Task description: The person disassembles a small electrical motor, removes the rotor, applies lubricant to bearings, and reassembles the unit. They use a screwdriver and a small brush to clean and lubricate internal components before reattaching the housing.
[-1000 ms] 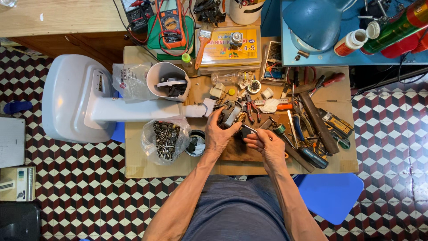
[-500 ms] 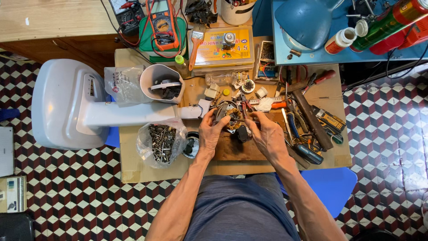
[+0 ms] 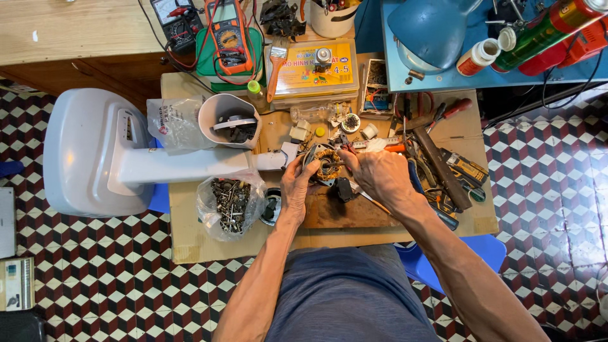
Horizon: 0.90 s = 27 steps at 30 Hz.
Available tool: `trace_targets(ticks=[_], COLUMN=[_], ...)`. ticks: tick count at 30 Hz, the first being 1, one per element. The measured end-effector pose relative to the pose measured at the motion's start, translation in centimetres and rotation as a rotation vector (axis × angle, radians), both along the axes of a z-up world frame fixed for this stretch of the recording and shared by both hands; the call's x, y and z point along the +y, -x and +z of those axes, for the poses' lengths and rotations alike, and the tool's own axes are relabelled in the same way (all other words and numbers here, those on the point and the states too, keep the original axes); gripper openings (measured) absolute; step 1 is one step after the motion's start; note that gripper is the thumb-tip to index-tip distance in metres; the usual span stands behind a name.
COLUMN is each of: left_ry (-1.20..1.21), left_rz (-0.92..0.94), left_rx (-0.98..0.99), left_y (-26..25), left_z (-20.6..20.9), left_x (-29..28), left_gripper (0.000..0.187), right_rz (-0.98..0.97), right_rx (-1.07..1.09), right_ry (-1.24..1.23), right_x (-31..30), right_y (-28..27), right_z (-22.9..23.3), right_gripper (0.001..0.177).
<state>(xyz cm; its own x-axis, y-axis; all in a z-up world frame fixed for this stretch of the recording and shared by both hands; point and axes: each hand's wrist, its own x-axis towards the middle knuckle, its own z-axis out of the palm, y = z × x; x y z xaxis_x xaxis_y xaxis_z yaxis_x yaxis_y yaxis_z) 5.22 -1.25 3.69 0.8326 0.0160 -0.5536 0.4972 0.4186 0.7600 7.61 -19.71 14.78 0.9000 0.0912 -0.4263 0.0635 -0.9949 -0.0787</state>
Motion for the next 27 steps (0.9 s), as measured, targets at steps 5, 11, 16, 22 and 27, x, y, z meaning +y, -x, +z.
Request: trace_targets(ticks=[5, 11, 16, 22, 27], left_ry=[0.009, -0.034, -0.02, -0.07, -0.079], left_rz=[0.008, 0.015, 0.001, 0.018, 0.027], left_rx=[-0.005, -0.001, -0.03, 0.006, 0.004], left_y=[-0.1, -0.2, 0.0, 0.0, 0.1], left_z=[0.0, -0.1, -0.1, -0.5, -0.6], left_x=[0.2, -0.1, 0.1, -0.2, -0.2], left_gripper=[0.075, 0.077, 0.081, 0.087, 0.086], right_rz=[0.232, 0.106, 0.08, 0.159, 0.136], right_rx=[-0.482, -0.018, -0.186, -0.319, -0.272], right_ry=[-0.462, -0.122, -0.38, -0.461, -0.485], right_x=[-1.3, -0.3, -0.5, -0.6, -0.7], right_y=[0.4, -1.1, 0.1, 0.4, 0.6], right_z=[-0.3, -0.5, 0.6, -0.1, -0.6], right_gripper=[0.041, 0.043, 0.032, 0.026, 0.024])
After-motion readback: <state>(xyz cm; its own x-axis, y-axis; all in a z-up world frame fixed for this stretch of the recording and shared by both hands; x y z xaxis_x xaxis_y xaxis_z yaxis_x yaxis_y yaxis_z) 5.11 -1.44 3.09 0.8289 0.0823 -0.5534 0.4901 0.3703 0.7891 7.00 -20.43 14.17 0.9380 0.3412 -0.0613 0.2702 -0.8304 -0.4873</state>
